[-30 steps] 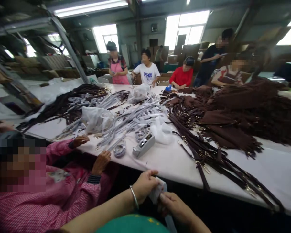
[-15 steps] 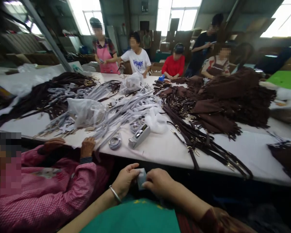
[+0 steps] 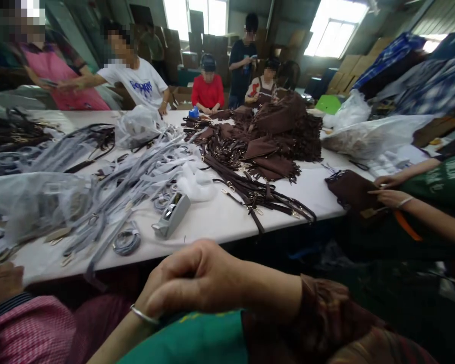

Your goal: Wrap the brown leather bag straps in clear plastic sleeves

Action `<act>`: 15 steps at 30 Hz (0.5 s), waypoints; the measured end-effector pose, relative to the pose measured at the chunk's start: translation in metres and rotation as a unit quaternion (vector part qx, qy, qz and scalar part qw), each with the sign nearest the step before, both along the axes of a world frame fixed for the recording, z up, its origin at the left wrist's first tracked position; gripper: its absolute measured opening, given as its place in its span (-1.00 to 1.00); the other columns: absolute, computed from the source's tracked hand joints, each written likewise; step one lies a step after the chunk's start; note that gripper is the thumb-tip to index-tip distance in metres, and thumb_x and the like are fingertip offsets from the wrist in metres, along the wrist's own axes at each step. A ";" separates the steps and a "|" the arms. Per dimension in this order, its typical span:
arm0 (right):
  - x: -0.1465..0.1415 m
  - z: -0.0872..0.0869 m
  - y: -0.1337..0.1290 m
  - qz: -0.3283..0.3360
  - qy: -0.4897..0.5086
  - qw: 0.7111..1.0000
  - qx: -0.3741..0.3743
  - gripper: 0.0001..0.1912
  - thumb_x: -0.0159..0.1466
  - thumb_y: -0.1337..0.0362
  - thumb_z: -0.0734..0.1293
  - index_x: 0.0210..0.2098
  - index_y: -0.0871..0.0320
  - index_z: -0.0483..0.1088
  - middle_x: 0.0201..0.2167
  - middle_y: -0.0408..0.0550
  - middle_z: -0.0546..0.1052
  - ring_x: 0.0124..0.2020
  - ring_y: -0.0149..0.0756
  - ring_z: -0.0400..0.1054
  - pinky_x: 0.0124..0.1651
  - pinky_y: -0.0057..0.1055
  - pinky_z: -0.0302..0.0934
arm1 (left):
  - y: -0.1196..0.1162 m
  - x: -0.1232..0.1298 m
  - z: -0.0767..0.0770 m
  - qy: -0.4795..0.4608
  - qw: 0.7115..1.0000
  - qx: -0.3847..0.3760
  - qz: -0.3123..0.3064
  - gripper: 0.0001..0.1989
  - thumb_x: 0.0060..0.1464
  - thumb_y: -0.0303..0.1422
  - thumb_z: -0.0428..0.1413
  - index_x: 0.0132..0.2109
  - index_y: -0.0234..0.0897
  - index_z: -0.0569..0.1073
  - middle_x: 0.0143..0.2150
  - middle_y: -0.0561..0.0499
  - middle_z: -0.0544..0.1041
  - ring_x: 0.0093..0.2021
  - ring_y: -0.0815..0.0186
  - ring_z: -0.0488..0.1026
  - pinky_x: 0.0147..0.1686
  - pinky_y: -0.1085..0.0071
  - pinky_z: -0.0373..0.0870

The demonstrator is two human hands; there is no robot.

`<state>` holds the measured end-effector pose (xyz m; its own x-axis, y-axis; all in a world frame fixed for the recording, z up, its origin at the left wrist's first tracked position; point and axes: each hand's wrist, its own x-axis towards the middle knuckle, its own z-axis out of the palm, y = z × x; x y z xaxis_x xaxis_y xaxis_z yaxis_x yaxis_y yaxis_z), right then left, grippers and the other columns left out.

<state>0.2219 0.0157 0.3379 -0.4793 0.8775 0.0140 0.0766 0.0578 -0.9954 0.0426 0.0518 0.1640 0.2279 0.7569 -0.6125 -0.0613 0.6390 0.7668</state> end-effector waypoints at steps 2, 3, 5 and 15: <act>0.004 -0.060 0.004 -0.114 -0.115 0.986 -0.028 -0.50 0.27 -0.04 0.28 -0.58 0.25 0.41 -0.66 -0.19 0.30 -0.58 -0.48 0.15 -0.45 -0.52 0.11 | 0.002 0.005 0.004 -0.023 1.000 0.008 0.003 -0.30 -0.17 -0.21 0.37 0.10 -0.40 0.39 -0.34 -0.04 0.58 -0.36 0.29 0.49 -0.32 0.42 0.39; 0.006 -0.090 0.004 -0.161 -0.185 0.969 -0.029 -0.56 0.22 0.00 0.34 -0.56 0.26 0.42 -0.61 -0.16 0.33 -0.52 -0.45 0.18 -0.42 -0.51 0.10 | 0.003 0.009 0.006 -0.034 0.999 0.011 0.006 -0.29 -0.19 -0.21 0.38 0.10 -0.40 0.38 -0.34 -0.04 0.59 -0.35 0.30 0.50 -0.31 0.42 0.39; 0.009 -0.141 -0.001 -0.167 -0.199 0.961 -0.090 -0.64 0.17 0.04 0.38 -0.40 0.28 0.49 -0.50 -0.11 0.42 -0.44 -0.40 0.23 -0.39 -0.49 0.10 | 0.002 0.017 0.007 -0.043 0.999 0.016 0.002 -0.29 -0.19 -0.20 0.38 0.09 -0.40 0.38 -0.33 -0.05 0.60 -0.32 0.29 0.51 -0.28 0.43 0.40; 0.038 -0.202 -0.028 -0.202 0.019 0.921 -0.331 -0.80 0.06 0.24 0.38 -0.57 0.27 0.43 -0.68 -0.18 0.41 -0.64 -0.48 0.26 -0.56 -0.56 0.11 | 0.000 0.075 -0.010 -0.004 0.994 0.004 -0.107 -0.32 -0.24 -0.14 0.37 0.03 -0.37 0.43 -0.38 -0.01 0.58 -0.34 0.27 0.49 -0.35 0.44 0.37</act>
<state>0.2602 -0.0119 0.1360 -0.1220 0.8061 -0.5791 -0.0769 -0.5894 -0.8042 0.1171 0.0516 0.1542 0.3899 0.6946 -0.6046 0.0696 0.6324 0.7715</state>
